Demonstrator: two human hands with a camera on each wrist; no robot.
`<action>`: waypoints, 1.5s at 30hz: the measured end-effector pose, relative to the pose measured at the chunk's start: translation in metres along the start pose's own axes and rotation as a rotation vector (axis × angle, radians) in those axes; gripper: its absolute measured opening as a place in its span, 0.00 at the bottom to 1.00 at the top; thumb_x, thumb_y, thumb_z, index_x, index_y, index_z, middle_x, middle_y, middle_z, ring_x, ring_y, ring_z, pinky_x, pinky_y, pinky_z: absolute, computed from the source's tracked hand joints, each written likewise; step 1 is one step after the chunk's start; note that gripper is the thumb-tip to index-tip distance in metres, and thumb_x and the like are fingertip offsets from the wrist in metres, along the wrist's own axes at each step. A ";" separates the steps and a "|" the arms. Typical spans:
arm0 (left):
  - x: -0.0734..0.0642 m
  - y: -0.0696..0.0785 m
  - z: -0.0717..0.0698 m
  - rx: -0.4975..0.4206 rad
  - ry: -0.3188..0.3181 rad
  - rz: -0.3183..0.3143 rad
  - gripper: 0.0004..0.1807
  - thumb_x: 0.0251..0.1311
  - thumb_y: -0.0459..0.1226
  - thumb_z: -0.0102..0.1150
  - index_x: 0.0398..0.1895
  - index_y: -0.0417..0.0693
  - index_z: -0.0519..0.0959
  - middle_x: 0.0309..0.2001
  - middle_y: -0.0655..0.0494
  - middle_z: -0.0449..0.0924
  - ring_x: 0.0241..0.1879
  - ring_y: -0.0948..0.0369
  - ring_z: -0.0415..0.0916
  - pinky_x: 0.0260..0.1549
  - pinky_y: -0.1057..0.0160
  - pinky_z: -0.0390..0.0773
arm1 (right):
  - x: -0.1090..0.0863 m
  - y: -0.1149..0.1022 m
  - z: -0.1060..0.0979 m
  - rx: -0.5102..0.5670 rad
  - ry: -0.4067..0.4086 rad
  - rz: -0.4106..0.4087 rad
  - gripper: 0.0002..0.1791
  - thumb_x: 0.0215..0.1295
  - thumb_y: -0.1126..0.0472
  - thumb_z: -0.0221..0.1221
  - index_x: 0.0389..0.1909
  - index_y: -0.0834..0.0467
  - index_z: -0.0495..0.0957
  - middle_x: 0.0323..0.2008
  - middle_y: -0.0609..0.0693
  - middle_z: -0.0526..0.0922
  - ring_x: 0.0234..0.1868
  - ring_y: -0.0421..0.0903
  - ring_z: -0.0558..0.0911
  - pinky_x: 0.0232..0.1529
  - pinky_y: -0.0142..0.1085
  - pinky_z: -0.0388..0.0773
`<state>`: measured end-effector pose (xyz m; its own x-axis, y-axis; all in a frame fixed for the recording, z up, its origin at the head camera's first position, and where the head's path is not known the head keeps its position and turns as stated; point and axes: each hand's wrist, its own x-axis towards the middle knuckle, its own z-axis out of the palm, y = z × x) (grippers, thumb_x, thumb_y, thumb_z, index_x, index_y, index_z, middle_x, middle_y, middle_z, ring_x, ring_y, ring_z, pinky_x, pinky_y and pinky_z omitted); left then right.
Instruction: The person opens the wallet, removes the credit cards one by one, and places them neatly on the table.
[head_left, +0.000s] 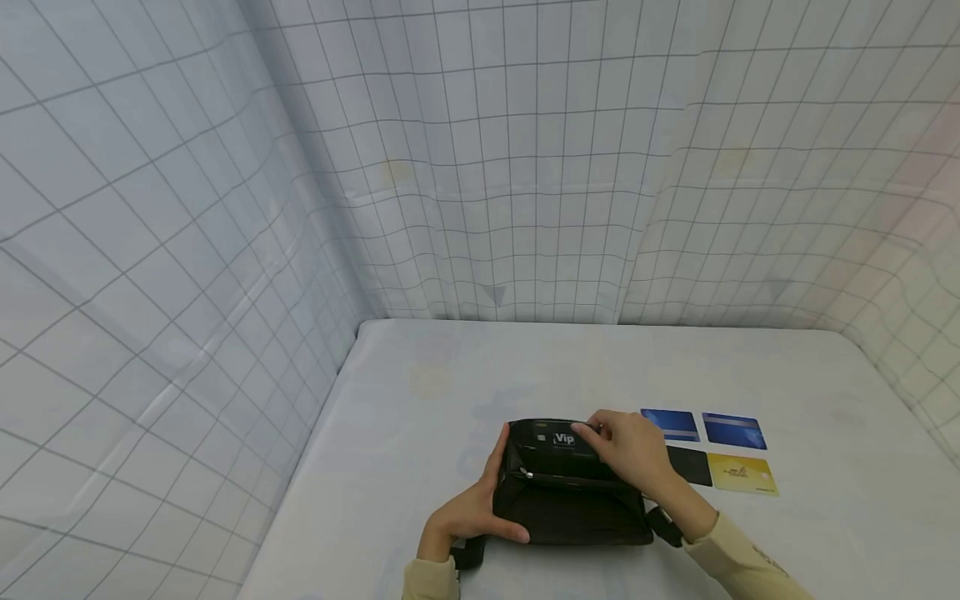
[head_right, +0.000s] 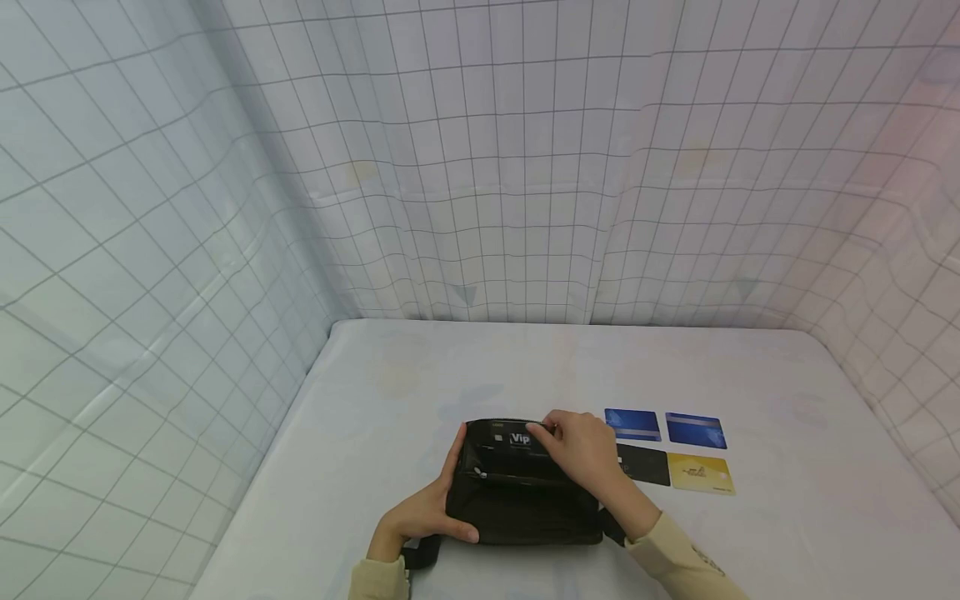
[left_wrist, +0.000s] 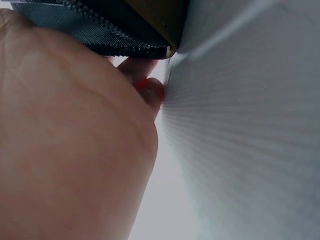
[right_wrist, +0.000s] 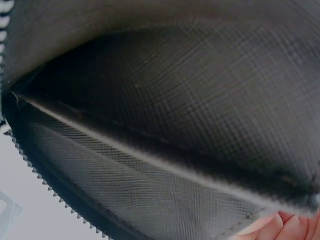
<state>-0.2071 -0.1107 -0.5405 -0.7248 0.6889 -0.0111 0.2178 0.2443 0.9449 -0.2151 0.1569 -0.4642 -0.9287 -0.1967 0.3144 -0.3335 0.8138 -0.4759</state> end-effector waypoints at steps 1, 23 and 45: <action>0.000 0.000 0.000 0.000 0.000 -0.002 0.69 0.41 0.57 0.70 0.67 0.76 0.19 0.70 0.68 0.14 0.71 0.51 0.24 0.61 0.36 0.50 | 0.000 0.000 0.000 0.000 0.000 0.002 0.15 0.61 0.42 0.57 0.23 0.47 0.81 0.09 0.35 0.65 0.10 0.33 0.62 0.10 0.28 0.54; 0.000 0.002 0.002 0.021 0.002 -0.023 0.69 0.41 0.57 0.70 0.67 0.76 0.18 0.70 0.71 0.14 0.71 0.50 0.23 0.60 0.33 0.50 | -0.017 0.001 -0.031 0.037 0.034 0.099 0.14 0.63 0.42 0.54 0.29 0.46 0.80 0.11 0.35 0.69 0.11 0.34 0.65 0.12 0.29 0.59; -0.001 0.009 -0.001 0.004 -0.005 0.016 0.68 0.45 0.55 0.68 0.68 0.71 0.18 0.70 0.68 0.13 0.71 0.51 0.21 0.60 0.33 0.47 | -0.040 0.053 -0.074 0.147 0.091 0.151 0.13 0.66 0.46 0.53 0.24 0.46 0.74 0.09 0.40 0.68 0.10 0.37 0.68 0.12 0.31 0.63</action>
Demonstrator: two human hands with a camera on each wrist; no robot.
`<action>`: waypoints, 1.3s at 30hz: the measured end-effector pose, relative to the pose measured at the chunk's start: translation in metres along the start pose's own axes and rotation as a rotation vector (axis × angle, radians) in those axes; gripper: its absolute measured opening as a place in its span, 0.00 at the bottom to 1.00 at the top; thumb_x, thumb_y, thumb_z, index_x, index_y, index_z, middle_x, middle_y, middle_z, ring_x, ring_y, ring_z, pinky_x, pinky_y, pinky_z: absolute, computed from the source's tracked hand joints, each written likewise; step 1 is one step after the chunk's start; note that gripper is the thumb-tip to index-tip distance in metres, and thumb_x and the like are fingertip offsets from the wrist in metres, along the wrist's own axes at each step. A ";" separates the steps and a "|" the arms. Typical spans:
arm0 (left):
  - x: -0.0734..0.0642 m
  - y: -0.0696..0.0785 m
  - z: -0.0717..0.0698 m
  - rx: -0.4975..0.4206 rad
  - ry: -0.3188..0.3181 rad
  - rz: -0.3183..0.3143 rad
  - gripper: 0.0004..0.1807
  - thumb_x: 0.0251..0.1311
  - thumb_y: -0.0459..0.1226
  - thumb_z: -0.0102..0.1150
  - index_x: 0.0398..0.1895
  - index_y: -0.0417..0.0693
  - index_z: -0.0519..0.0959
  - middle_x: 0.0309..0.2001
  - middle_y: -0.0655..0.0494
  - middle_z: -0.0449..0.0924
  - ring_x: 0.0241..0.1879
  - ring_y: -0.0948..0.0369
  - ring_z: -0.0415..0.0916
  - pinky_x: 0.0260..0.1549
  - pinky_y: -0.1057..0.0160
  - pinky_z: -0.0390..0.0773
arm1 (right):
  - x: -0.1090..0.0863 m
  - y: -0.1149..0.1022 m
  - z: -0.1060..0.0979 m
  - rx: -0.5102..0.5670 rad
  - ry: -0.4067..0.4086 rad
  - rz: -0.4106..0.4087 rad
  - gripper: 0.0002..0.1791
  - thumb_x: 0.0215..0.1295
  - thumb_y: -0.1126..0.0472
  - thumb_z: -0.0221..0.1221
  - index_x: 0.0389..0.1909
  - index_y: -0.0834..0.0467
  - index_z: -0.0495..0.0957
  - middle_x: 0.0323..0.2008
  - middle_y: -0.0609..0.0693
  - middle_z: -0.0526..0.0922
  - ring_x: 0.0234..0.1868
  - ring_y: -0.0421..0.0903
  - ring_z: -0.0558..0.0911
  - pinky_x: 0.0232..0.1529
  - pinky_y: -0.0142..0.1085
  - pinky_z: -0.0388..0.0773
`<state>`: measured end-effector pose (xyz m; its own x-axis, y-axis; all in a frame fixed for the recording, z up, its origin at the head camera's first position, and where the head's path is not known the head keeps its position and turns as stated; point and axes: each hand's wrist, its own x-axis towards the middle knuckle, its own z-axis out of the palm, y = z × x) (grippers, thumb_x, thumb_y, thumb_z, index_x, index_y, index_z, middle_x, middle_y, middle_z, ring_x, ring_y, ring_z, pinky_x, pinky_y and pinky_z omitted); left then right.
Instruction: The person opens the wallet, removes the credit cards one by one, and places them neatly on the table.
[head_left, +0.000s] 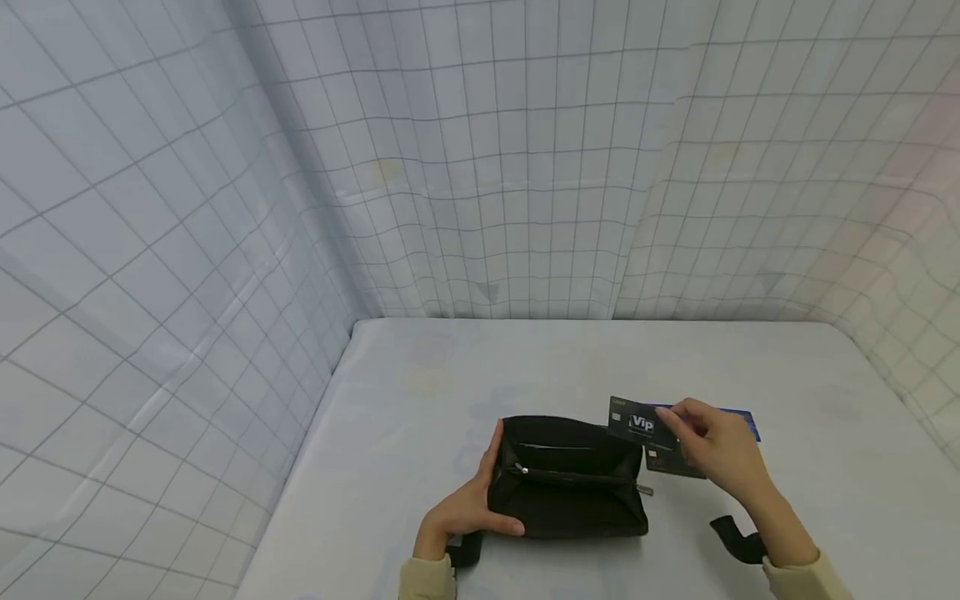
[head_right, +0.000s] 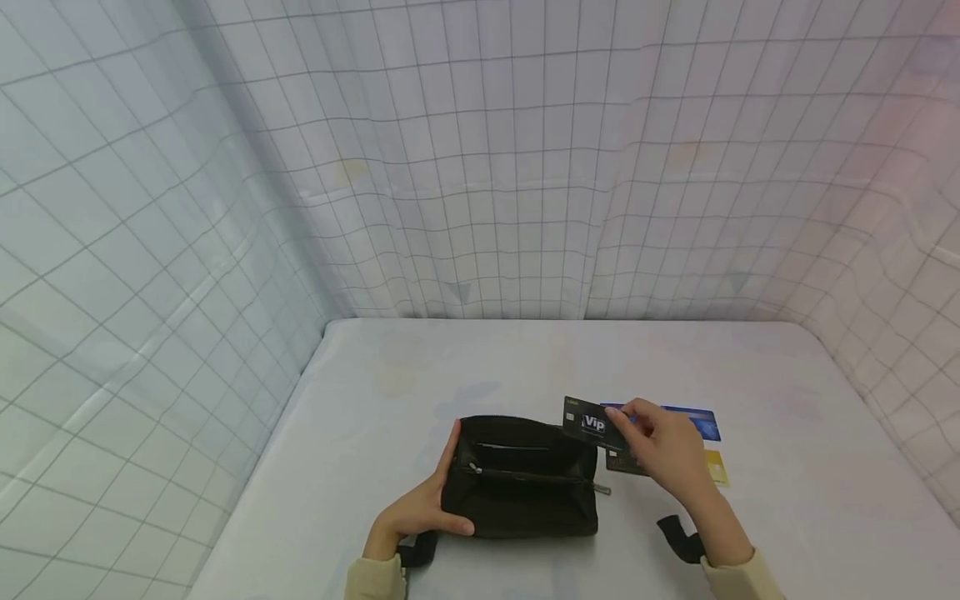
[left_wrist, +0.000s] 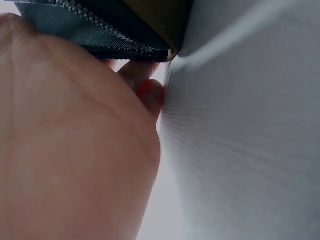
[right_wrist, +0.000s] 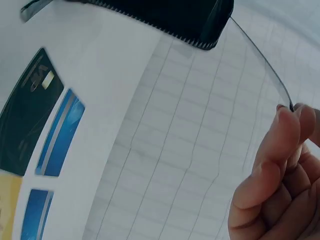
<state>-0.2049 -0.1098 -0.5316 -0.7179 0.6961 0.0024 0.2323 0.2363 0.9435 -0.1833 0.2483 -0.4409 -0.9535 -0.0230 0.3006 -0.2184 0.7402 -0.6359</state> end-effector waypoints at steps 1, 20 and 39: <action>-0.001 0.003 0.000 -0.007 0.002 0.003 0.68 0.45 0.55 0.68 0.69 0.69 0.18 0.70 0.67 0.13 0.71 0.50 0.21 0.60 0.32 0.46 | -0.001 0.003 -0.002 0.001 -0.003 0.004 0.13 0.66 0.47 0.53 0.24 0.46 0.74 0.09 0.40 0.68 0.10 0.38 0.68 0.12 0.31 0.63; -0.004 0.028 -0.002 -0.032 -0.013 0.002 0.68 0.47 0.52 0.68 0.70 0.61 0.19 0.71 0.60 0.13 0.70 0.49 0.21 0.61 0.33 0.45 | -0.024 0.054 -0.019 0.017 -0.208 0.268 0.22 0.68 0.40 0.46 0.35 0.55 0.75 0.14 0.49 0.73 0.17 0.44 0.72 0.17 0.33 0.62; -0.005 0.027 -0.001 -0.024 -0.002 0.003 0.67 0.47 0.50 0.69 0.70 0.62 0.19 0.71 0.60 0.14 0.71 0.50 0.23 0.61 0.34 0.46 | -0.037 0.079 -0.006 0.044 -0.388 0.316 0.22 0.65 0.40 0.50 0.26 0.55 0.73 0.12 0.47 0.71 0.14 0.42 0.68 0.16 0.32 0.61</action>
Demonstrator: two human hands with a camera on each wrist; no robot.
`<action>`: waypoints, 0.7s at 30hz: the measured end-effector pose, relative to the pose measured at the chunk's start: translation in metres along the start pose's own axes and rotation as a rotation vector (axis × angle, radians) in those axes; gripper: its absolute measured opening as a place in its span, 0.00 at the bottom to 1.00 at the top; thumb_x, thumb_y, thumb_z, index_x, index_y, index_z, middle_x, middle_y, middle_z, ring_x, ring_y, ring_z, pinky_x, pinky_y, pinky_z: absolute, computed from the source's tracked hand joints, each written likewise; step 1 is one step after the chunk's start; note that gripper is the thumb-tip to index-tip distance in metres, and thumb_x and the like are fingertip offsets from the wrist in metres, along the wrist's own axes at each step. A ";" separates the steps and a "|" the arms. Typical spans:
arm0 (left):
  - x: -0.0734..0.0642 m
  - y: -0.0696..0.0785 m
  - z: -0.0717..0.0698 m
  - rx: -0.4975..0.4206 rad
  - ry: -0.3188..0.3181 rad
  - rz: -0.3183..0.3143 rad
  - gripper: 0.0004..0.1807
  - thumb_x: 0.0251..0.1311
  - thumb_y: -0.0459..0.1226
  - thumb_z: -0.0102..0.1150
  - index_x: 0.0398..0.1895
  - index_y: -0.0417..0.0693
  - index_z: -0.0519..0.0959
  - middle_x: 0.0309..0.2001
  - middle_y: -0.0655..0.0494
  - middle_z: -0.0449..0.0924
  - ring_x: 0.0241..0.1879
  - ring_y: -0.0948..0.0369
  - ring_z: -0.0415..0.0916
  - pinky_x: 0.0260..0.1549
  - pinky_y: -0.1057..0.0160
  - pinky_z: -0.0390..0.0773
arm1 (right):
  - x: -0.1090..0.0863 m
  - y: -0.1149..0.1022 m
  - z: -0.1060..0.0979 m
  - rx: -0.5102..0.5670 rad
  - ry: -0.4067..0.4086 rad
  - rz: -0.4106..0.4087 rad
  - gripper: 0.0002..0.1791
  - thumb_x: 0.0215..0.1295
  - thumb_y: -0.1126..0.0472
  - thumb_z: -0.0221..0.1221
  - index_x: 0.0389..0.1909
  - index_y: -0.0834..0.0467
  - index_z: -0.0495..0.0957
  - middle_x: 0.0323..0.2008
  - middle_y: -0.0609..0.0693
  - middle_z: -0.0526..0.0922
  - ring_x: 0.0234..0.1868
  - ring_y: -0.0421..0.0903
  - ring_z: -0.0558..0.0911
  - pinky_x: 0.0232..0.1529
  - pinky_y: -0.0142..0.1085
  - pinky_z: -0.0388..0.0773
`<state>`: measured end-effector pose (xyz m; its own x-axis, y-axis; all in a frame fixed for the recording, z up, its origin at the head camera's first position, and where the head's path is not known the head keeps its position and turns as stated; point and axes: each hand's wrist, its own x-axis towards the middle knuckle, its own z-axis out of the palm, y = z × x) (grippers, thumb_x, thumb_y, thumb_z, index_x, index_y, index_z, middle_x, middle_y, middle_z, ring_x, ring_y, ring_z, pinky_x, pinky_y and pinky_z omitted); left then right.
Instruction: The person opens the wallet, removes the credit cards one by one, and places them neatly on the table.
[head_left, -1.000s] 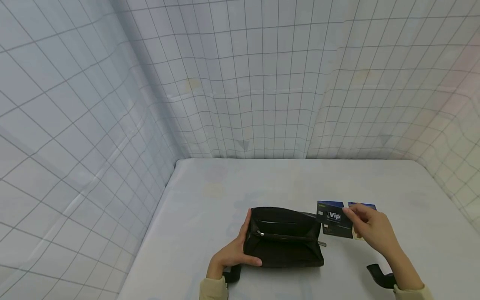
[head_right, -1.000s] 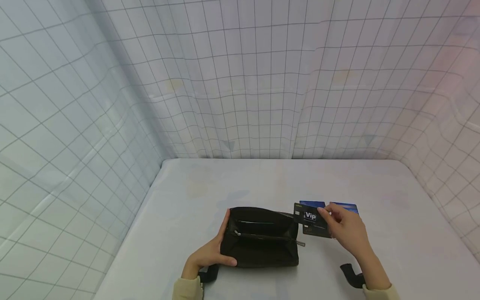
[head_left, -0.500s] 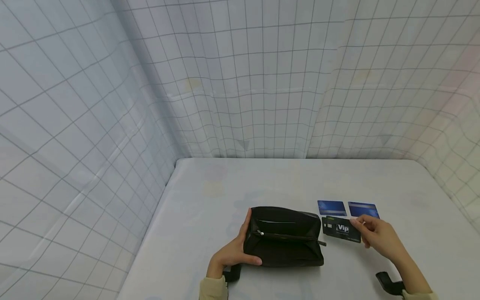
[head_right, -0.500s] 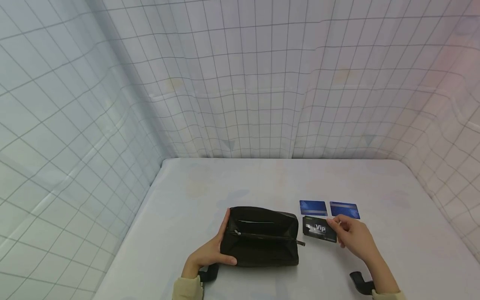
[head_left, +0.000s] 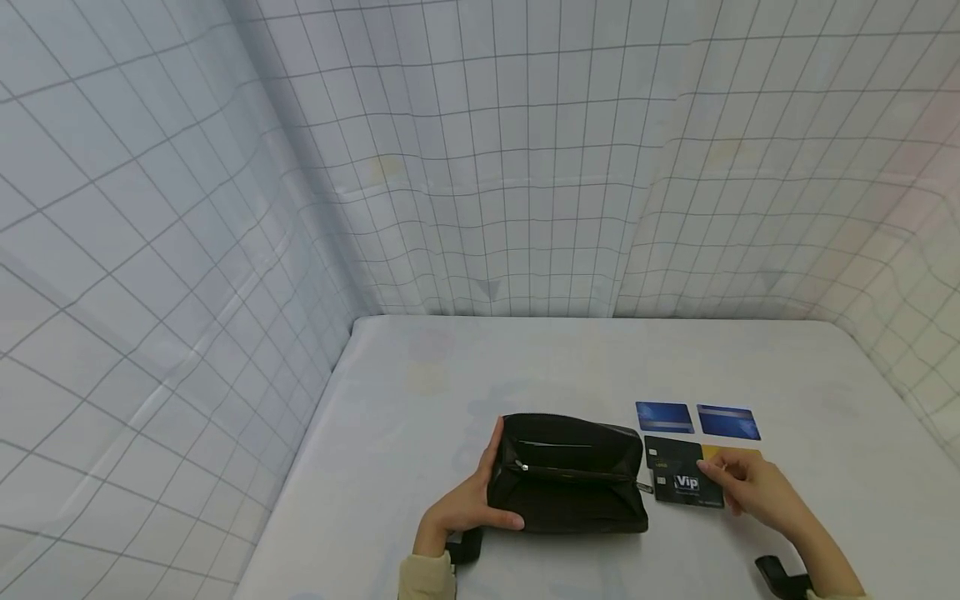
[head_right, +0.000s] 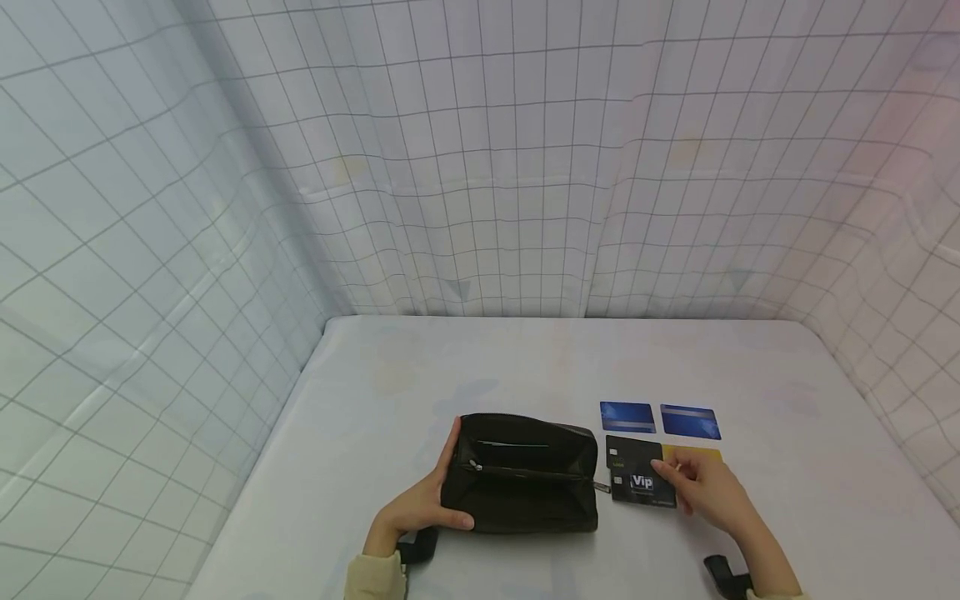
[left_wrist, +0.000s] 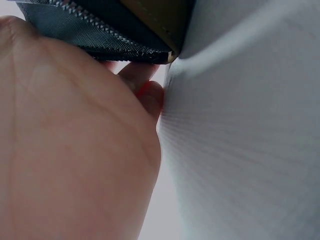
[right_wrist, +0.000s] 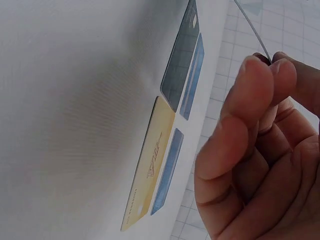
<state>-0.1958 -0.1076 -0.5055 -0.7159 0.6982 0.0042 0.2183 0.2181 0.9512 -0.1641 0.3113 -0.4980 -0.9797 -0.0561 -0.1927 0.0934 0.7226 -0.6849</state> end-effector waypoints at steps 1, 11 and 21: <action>0.000 0.000 0.000 0.000 0.001 0.000 0.67 0.47 0.49 0.69 0.70 0.62 0.19 0.71 0.60 0.14 0.71 0.50 0.23 0.61 0.34 0.46 | 0.000 0.001 0.001 0.000 -0.004 0.003 0.22 0.65 0.40 0.50 0.26 0.55 0.73 0.12 0.47 0.71 0.14 0.42 0.67 0.16 0.32 0.61; 0.000 0.000 0.000 -0.009 0.004 0.001 0.67 0.47 0.49 0.69 0.70 0.63 0.19 0.71 0.61 0.14 0.71 0.51 0.22 0.62 0.35 0.45 | 0.000 0.008 0.009 -0.073 -0.010 0.076 0.25 0.62 0.35 0.50 0.24 0.54 0.72 0.10 0.46 0.68 0.14 0.43 0.67 0.18 0.34 0.59; 0.000 -0.001 0.000 -0.021 0.006 0.013 0.67 0.48 0.48 0.69 0.70 0.63 0.20 0.71 0.61 0.15 0.71 0.51 0.23 0.62 0.35 0.45 | 0.001 0.014 0.013 -0.261 0.022 0.134 0.25 0.59 0.32 0.50 0.24 0.51 0.74 0.10 0.45 0.68 0.16 0.43 0.67 0.19 0.34 0.57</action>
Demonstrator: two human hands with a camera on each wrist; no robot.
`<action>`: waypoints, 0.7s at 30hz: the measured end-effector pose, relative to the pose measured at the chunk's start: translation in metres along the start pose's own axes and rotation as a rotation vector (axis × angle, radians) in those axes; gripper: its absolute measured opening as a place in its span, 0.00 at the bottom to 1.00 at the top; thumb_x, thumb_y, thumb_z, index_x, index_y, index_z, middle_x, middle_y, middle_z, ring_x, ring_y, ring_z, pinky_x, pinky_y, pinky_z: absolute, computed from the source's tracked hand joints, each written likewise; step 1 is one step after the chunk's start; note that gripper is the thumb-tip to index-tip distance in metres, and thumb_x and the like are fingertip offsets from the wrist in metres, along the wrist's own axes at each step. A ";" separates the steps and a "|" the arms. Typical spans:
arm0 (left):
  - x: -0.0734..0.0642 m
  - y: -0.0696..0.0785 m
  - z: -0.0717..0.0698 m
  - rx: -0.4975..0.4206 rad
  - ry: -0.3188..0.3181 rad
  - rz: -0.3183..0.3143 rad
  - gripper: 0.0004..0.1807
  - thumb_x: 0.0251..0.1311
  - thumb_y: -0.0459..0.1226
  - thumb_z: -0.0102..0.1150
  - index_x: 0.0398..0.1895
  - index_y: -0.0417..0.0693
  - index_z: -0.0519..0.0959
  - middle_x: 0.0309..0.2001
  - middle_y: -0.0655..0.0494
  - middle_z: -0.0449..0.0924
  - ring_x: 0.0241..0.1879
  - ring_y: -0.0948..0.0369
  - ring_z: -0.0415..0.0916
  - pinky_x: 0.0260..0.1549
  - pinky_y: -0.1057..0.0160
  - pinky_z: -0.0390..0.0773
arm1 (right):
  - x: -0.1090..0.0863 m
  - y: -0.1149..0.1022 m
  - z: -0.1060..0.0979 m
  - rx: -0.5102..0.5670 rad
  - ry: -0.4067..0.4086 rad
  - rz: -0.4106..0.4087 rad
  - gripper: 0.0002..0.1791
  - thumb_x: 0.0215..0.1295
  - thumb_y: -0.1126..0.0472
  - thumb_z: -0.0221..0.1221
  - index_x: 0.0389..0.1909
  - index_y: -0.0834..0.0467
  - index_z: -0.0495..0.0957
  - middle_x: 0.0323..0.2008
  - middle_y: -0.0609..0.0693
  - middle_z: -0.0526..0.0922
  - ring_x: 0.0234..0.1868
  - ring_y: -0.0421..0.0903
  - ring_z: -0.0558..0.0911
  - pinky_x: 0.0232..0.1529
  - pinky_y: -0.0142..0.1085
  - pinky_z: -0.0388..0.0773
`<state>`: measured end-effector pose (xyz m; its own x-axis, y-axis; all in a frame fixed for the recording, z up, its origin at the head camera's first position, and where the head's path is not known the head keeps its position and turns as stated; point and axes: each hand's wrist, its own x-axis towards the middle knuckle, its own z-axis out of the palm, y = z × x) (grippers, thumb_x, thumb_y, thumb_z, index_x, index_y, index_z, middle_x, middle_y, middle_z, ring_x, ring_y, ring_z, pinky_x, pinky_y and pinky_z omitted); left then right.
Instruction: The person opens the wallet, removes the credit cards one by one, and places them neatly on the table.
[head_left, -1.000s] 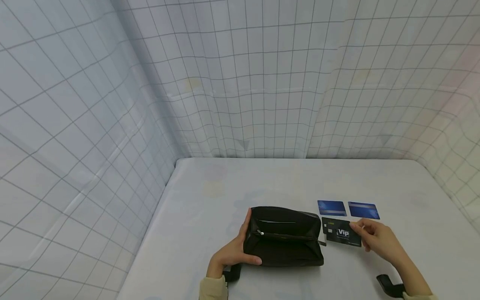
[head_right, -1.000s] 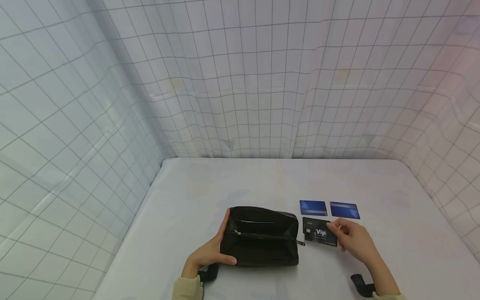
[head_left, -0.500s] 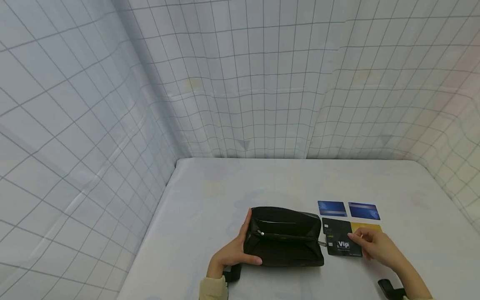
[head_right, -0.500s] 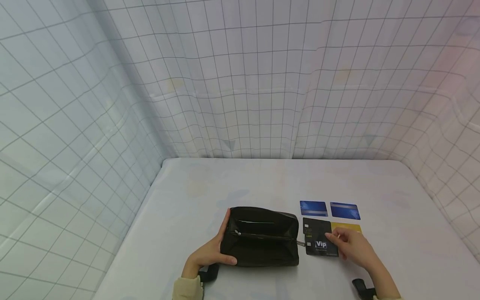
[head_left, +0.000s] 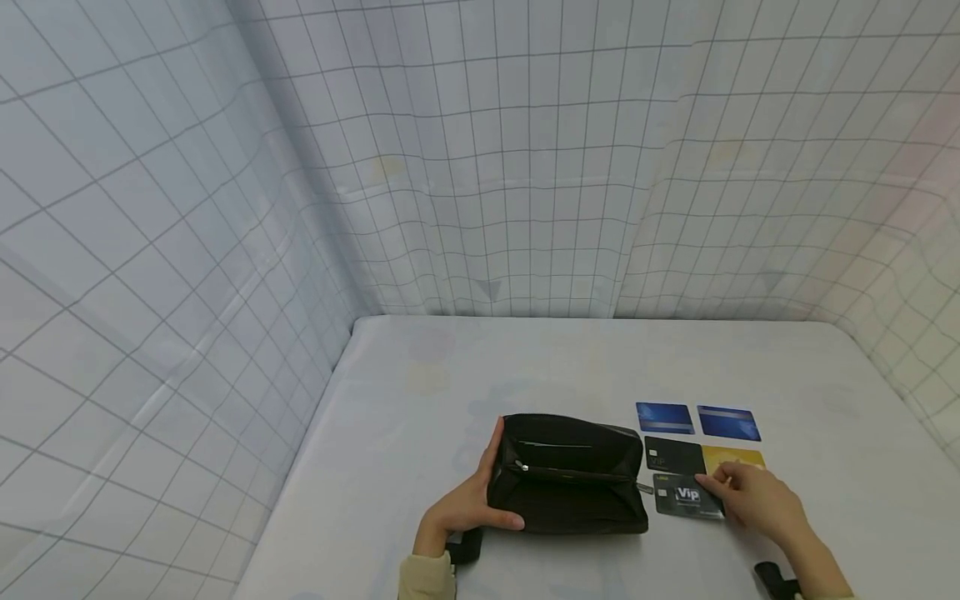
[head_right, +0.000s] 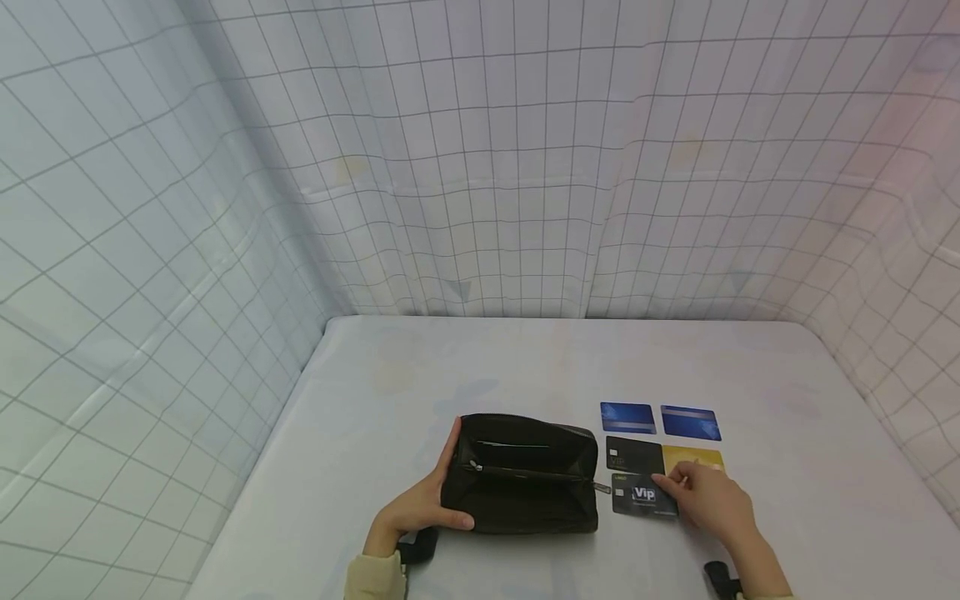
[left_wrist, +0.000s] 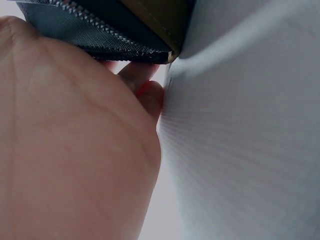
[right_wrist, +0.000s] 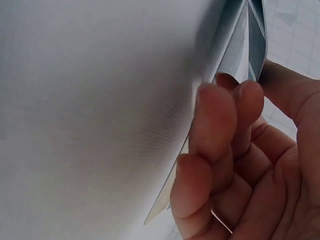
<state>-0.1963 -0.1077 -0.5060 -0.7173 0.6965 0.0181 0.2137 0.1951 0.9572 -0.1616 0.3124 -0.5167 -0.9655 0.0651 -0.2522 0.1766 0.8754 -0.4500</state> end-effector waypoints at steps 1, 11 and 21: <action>0.000 0.000 0.000 0.001 0.000 0.000 0.67 0.48 0.48 0.69 0.70 0.64 0.20 0.71 0.61 0.15 0.71 0.51 0.23 0.62 0.35 0.46 | 0.000 0.000 0.000 -0.011 0.005 0.004 0.26 0.59 0.32 0.50 0.24 0.52 0.75 0.11 0.45 0.69 0.17 0.43 0.68 0.19 0.34 0.57; -0.001 0.000 0.000 0.015 0.000 -0.006 0.67 0.48 0.49 0.69 0.70 0.61 0.20 0.71 0.61 0.14 0.71 0.50 0.23 0.61 0.34 0.46 | -0.001 -0.004 0.001 -0.100 0.062 0.013 0.31 0.56 0.30 0.51 0.25 0.55 0.77 0.16 0.45 0.70 0.20 0.44 0.67 0.20 0.35 0.56; 0.000 -0.001 0.000 0.006 -0.003 -0.001 0.67 0.48 0.47 0.69 0.70 0.57 0.19 0.71 0.60 0.15 0.71 0.50 0.24 0.62 0.36 0.47 | -0.001 -0.006 0.002 -0.126 0.074 0.003 0.25 0.57 0.35 0.55 0.23 0.54 0.77 0.15 0.45 0.69 0.19 0.44 0.67 0.20 0.34 0.56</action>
<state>-0.1965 -0.1080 -0.5066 -0.7155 0.6984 0.0166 0.2173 0.1999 0.9554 -0.1616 0.3062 -0.5154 -0.9774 0.0985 -0.1872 0.1581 0.9281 -0.3371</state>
